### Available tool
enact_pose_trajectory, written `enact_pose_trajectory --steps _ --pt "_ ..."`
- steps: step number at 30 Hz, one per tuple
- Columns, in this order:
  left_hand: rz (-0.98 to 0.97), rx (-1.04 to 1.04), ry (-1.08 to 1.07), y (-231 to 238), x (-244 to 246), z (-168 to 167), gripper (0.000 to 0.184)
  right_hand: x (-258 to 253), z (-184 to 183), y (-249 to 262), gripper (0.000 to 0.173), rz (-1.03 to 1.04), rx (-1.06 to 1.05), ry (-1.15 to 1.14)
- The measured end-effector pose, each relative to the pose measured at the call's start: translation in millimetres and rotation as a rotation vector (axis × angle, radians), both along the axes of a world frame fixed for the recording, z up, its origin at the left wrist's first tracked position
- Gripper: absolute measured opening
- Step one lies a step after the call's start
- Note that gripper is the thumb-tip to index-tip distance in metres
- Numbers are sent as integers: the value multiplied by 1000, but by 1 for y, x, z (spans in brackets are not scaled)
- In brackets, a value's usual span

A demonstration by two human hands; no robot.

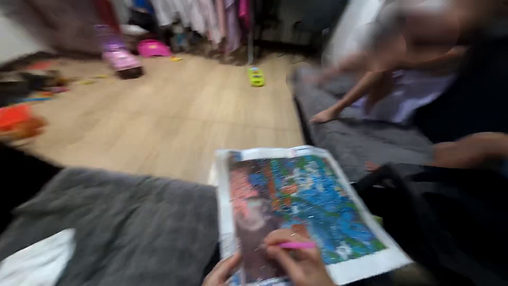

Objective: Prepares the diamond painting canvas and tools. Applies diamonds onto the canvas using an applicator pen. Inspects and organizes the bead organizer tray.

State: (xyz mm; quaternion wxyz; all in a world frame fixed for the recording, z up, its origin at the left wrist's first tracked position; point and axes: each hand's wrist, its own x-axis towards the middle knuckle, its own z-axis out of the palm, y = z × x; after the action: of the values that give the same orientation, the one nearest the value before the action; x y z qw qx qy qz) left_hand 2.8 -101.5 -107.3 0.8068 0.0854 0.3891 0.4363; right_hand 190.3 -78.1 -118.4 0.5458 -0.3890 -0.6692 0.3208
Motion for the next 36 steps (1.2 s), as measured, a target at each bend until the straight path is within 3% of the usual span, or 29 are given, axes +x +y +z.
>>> enact_pose_trajectory --steps 13,36 --pt "-6 -37 -255 0 -9 -13 37 -2 -9 0 17 80 15 -114" --pt "5 -57 -280 1 -8 -10 38 -3 -8 -1 18 87 80 -192"
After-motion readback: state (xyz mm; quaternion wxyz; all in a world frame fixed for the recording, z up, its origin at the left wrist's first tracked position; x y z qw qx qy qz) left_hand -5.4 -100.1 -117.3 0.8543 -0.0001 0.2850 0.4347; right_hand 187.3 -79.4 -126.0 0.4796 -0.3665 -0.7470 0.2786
